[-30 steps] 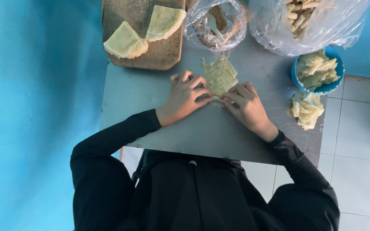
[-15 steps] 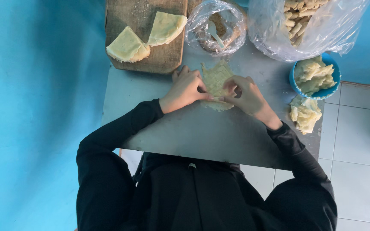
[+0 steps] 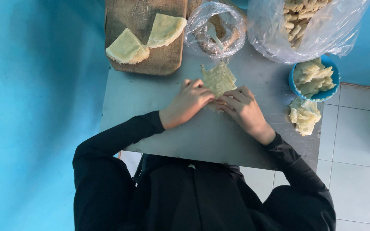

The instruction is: The person folds stuffed pastries at a metal work table. They hold a diamond-cut dough wrapper, spoon brown filling onto it from a plastic-covered bowl, fold the wrapper over the filling and pinch the edges closed, then place the finished pastry with others. They take new wrappers from a cutting board and finished pastries accumulate in a blue bowl and a plastic bag.

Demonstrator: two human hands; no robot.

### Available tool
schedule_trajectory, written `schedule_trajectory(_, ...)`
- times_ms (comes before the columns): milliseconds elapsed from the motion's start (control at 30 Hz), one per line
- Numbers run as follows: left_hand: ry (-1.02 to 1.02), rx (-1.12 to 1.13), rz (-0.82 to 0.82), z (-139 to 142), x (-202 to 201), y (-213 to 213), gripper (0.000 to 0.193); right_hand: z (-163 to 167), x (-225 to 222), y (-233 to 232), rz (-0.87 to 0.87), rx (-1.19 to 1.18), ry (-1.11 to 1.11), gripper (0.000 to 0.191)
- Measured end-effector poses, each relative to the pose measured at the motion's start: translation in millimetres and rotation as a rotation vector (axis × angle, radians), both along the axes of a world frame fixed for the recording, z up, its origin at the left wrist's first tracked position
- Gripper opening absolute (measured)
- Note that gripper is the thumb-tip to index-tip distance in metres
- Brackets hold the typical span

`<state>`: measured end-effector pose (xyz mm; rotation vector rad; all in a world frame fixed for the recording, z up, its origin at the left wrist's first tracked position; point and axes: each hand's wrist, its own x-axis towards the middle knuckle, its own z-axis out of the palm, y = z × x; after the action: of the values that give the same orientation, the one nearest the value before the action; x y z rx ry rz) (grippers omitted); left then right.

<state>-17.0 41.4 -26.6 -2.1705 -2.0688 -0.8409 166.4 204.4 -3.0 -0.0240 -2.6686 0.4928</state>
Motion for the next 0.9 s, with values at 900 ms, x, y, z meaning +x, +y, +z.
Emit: schedule_trajectory(900,-0.129,-0.024,0.117,24,-3,8,0.013,0,-14,5,-0.114,-0.052,-0.054,0.015)
